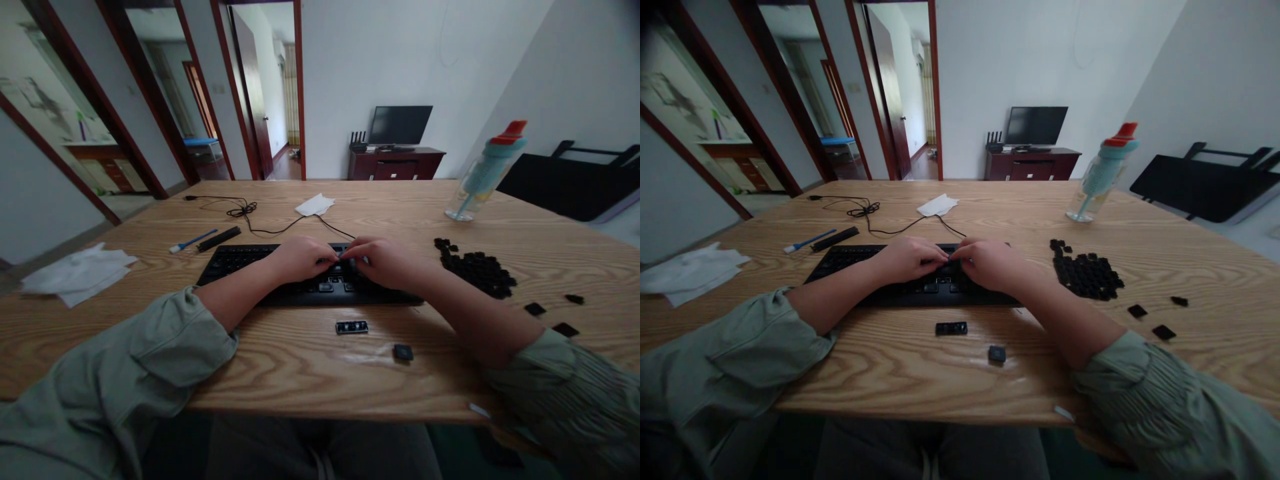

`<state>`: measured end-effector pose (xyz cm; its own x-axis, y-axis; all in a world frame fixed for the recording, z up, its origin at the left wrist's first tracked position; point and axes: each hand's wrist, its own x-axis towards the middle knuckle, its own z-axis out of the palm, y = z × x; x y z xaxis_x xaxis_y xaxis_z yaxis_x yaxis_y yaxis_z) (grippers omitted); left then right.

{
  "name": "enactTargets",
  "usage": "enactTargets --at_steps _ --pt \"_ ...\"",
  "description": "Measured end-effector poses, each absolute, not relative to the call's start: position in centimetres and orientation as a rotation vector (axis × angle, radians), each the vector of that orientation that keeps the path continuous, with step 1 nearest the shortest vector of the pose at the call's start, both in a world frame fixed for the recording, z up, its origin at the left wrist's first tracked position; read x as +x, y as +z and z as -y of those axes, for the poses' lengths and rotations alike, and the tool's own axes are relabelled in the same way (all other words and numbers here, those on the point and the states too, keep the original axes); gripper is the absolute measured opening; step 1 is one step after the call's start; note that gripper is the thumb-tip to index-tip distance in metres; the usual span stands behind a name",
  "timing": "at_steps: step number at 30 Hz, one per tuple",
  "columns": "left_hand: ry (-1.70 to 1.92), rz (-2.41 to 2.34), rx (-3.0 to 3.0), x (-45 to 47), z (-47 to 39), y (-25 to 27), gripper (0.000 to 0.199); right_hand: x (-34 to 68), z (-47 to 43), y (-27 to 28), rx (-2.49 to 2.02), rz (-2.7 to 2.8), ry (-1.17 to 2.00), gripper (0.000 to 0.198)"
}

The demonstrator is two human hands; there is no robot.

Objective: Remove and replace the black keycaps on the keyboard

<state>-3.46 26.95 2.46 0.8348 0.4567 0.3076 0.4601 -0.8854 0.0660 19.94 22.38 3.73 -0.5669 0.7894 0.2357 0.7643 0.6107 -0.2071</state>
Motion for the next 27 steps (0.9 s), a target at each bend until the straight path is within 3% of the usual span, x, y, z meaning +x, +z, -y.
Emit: enactTargets --at_steps 14,27 --pt "-0.568 0.760 -2.999 -3.5 -27.4 1.8 0.021 19.4 -22.8 2.4 -1.264 2.419 0.170 0.021" --pt "-0.643 0.616 -2.993 -3.9 -27.6 1.3 0.020 19.6 -22.8 1.9 -1.154 2.474 0.050 0.021"
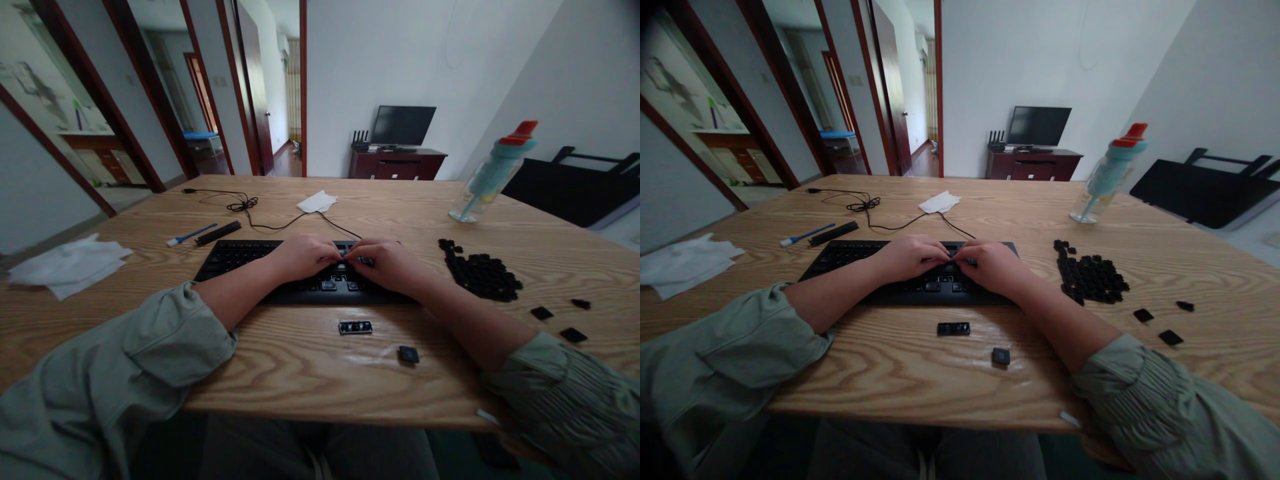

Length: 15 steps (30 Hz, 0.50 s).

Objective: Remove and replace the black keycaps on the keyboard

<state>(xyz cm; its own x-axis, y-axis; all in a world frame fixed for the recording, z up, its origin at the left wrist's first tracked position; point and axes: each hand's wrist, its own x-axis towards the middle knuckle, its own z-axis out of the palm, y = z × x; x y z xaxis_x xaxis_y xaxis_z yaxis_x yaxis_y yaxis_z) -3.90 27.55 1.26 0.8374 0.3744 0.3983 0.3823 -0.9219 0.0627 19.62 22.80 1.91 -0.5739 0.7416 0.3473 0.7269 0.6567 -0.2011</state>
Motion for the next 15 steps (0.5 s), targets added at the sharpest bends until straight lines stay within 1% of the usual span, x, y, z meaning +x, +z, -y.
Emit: enactTargets --at_steps 10,15 --pt "-0.591 0.484 -2.857 -3.8 -27.0 1.7 0.024 19.6 -21.7 2.3 -1.080 2.582 -0.133 0.028" --pt "-0.628 0.557 -2.855 -3.9 -27.1 1.4 0.023 19.4 -22.5 1.7 -1.145 2.471 0.006 0.024"
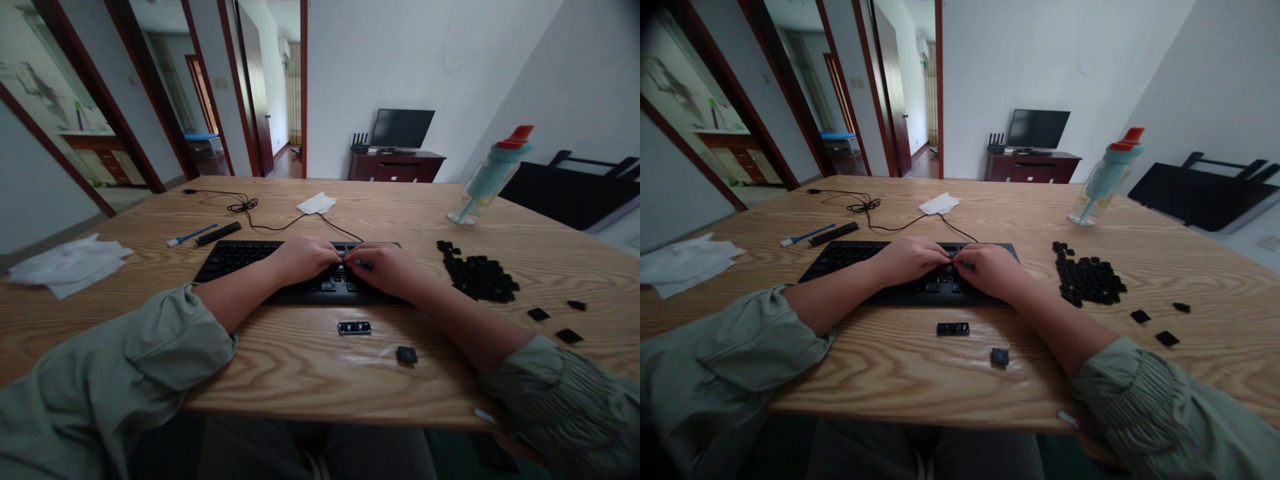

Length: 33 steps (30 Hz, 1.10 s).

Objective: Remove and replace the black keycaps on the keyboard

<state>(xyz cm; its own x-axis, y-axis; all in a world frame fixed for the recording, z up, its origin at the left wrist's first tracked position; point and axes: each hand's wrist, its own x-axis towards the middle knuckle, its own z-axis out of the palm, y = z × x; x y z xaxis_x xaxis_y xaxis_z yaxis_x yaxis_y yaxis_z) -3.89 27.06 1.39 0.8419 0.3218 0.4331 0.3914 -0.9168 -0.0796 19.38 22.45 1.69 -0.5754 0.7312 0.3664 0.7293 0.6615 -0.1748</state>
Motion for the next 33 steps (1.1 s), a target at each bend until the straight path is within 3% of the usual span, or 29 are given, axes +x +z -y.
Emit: enactTargets --at_steps 10,16,25,33 --pt "-0.702 0.847 -2.879 -4.4 -26.4 2.0 0.031 19.2 -22.6 1.9 -1.225 2.441 0.105 0.016" --pt "-0.595 0.707 -2.951 -4.3 -26.1 2.0 0.039 19.4 -22.6 1.8 -1.202 2.476 0.069 0.020" --pt "-0.625 0.593 -2.921 -4.1 -26.0 1.9 0.036 19.7 -21.9 1.8 -1.210 2.488 -0.006 0.028" --pt "-0.613 0.687 -2.941 -4.1 -25.7 2.0 0.037 19.7 -22.5 1.5 -1.229 2.427 0.071 0.022"
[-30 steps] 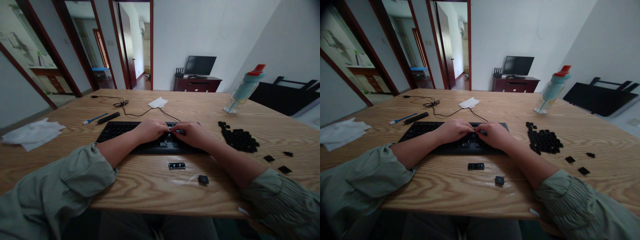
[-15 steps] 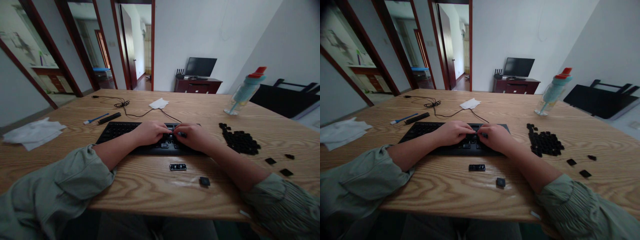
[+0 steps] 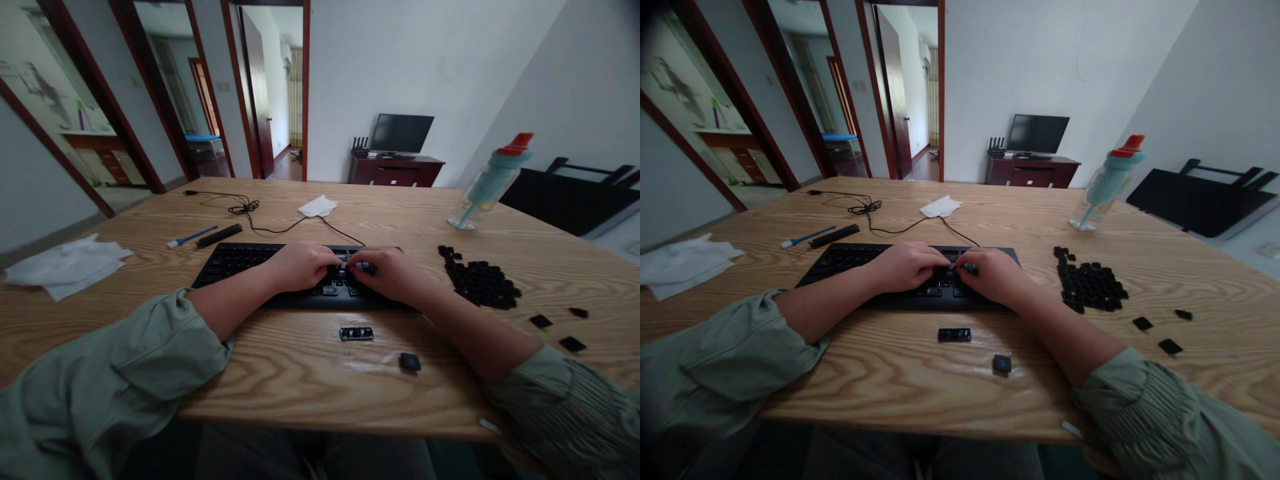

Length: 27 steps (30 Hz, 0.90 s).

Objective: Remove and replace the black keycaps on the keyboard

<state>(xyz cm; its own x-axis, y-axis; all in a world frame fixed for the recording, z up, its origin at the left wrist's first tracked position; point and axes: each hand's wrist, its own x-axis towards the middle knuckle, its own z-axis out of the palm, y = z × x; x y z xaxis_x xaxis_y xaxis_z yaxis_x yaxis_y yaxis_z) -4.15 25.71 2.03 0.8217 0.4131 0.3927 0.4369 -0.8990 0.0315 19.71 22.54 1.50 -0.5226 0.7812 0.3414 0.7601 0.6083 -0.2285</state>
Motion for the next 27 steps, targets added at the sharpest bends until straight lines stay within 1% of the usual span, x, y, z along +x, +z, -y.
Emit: enactTargets --at_steps 5,9,11,18,27 --pt "-0.695 0.768 -2.993 -3.9 -25.6 1.9 0.036 19.7 -22.8 1.4 -1.259 2.287 0.119 0.021" --pt "-0.931 0.826 -2.982 -3.8 -25.4 2.2 0.042 20.5 -23.1 2.1 -1.233 2.201 0.123 0.017" --pt "-1.001 0.854 -2.942 -3.8 -25.4 2.4 0.041 21.3 -23.4 2.4 -1.237 2.142 0.132 0.016" --pt "-0.987 0.890 -2.902 -4.0 -25.1 2.8 0.034 23.1 -23.7 3.1 -1.278 2.000 0.203 0.026" --pt "-0.970 0.873 -2.882 -4.5 -24.6 3.2 0.032 21.3 -21.7 3.4 -1.167 2.142 0.403 0.020"
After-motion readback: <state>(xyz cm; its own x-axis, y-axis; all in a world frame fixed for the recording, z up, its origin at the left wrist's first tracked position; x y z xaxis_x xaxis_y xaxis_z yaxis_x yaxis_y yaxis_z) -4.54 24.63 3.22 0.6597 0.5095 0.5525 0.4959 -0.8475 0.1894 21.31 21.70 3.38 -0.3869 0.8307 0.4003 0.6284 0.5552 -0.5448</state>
